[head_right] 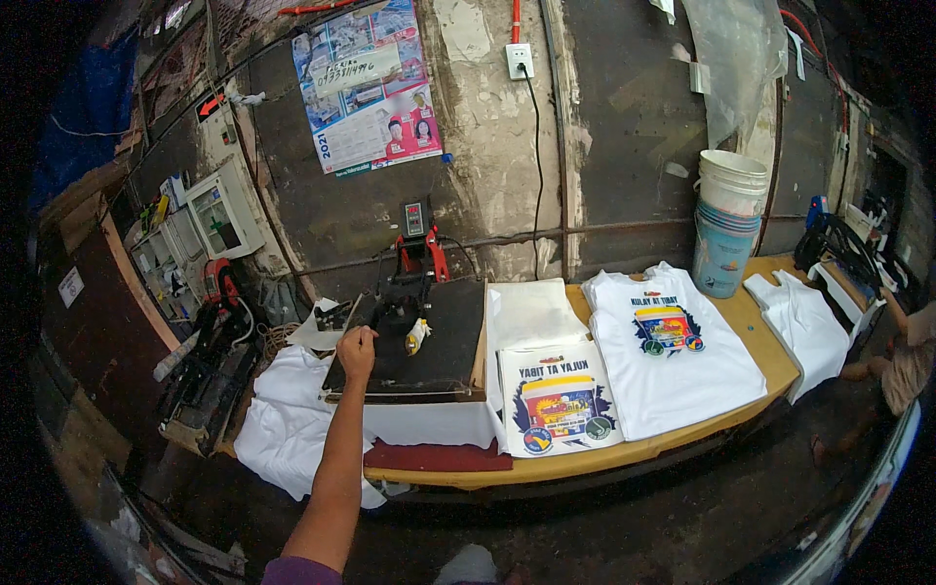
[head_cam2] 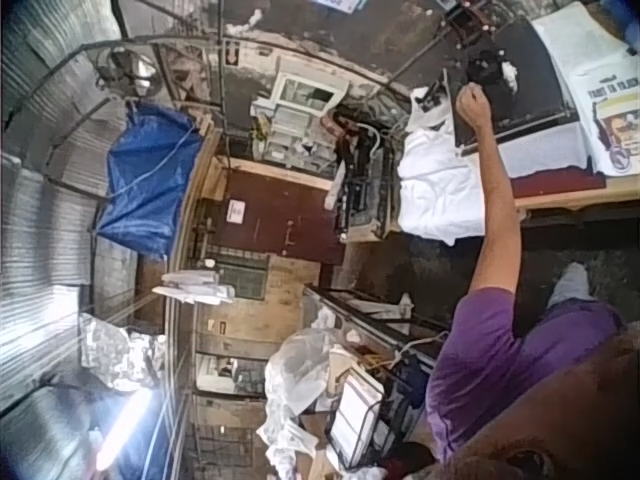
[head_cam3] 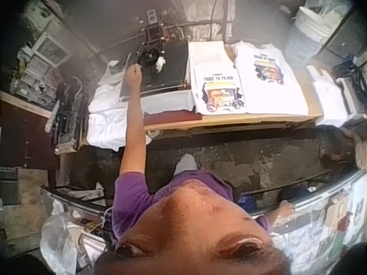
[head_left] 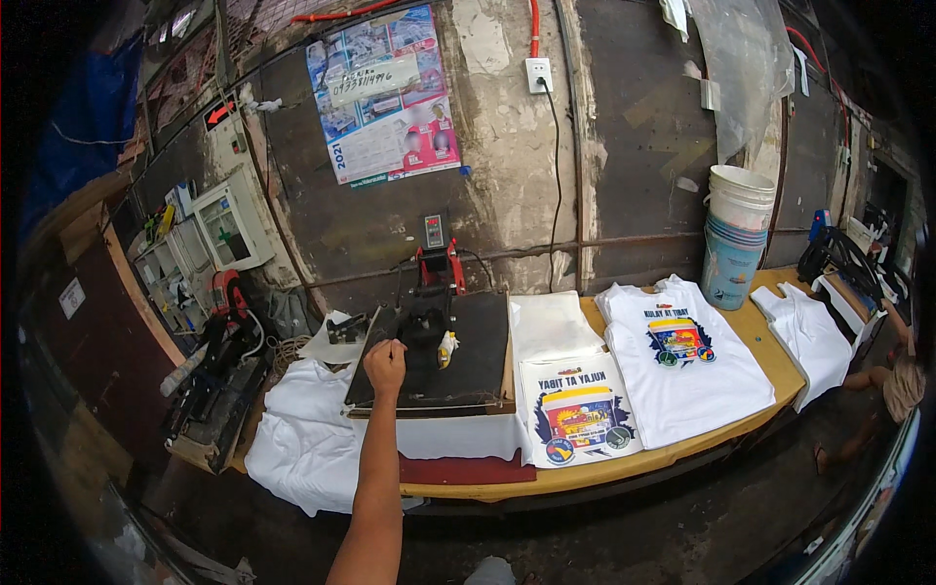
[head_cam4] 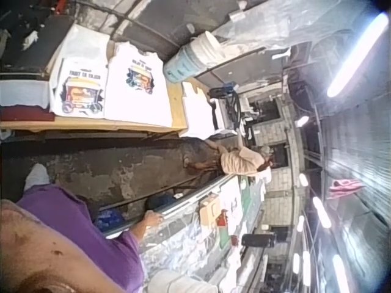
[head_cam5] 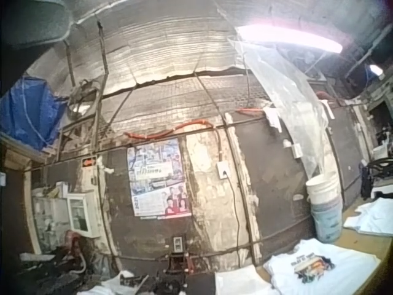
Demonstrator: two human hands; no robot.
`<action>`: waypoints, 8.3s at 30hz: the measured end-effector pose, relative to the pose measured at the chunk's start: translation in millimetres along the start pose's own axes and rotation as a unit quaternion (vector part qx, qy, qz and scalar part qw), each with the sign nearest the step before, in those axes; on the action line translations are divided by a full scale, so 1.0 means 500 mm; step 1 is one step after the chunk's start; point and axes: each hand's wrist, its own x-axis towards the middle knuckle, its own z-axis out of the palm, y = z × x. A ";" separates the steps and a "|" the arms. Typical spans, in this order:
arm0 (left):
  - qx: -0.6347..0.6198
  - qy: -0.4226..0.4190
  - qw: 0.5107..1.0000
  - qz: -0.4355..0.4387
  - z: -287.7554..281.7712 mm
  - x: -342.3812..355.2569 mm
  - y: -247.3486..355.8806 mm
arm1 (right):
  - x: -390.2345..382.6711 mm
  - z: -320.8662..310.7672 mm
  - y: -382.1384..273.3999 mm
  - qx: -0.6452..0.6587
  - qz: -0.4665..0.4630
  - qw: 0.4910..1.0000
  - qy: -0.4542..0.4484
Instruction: The recorder uses a heat press machine to print colorful designs onto white t-shirts, including aligning the shirt and design, pressing, and removing the protective paper.
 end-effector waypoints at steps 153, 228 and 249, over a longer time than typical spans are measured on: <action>-0.007 0.001 1.000 -0.017 0.006 -0.002 0.000 | -0.006 -0.027 -0.010 0.073 0.093 0.992 0.050; -0.013 0.004 1.000 0.004 0.006 0.003 0.010 | -0.008 -0.046 0.005 0.082 0.033 0.996 0.027; 0.002 0.004 1.000 -0.004 0.002 -0.002 -0.007 | -0.003 -0.050 0.002 0.004 -0.011 0.998 -0.068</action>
